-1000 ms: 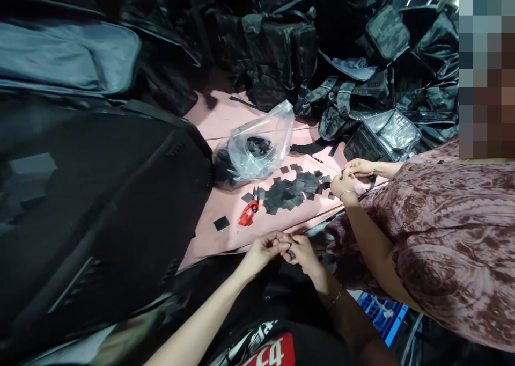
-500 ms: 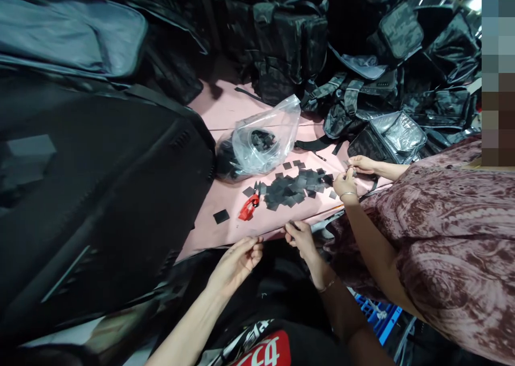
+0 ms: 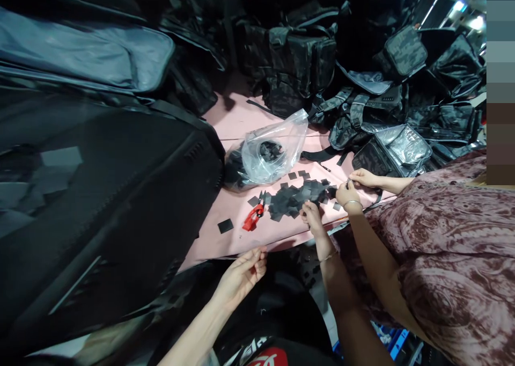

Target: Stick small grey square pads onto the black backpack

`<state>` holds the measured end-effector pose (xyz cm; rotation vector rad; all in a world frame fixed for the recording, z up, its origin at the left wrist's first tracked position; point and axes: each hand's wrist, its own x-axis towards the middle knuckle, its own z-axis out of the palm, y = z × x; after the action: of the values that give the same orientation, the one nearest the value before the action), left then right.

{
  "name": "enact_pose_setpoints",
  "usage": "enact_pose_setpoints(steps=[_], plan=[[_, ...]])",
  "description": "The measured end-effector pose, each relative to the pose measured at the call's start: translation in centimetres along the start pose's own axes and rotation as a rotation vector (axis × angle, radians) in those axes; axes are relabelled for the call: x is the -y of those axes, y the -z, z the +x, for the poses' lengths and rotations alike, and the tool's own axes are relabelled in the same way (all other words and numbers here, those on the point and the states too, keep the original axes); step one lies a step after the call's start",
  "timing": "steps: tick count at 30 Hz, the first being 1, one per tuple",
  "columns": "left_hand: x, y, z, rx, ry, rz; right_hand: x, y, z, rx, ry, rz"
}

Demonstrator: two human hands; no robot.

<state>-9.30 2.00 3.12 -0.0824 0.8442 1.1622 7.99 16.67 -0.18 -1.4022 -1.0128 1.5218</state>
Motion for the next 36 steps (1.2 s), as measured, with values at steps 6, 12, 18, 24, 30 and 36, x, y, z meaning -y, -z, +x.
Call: enact_pose_setpoints(steps=[6,12,18,24,30,36], plan=[[0.4,-0.6,0.7,0.026,0.055,0.009,-1.2,0.3,-0.8,-0.075,-0.006,-0.012],[0.6,-0.5,1.1,0.026,0.034,0.078,-1.3,0.0,0.3,-0.182,-0.006,-0.034],[0.2,-2.6,3.9,0.040,-0.221,0.367,-0.7,-1.3,-2.3,0.073,-0.036,-0.109],[-0.5,-4.4,6.2,0.052,-0.498,0.791,0.1,-1.6,-5.1,0.152,-0.035,-0.323],[-0.2,-3.6,6.3,-0.001,-0.468,0.737,1.7,-1.3,-6.6,0.244,-0.165,-0.185],[-1.0,-2.7,5.8,-0.093,-0.370,0.440,1.1,-0.9,-6.7,0.268,-0.081,-0.072]])
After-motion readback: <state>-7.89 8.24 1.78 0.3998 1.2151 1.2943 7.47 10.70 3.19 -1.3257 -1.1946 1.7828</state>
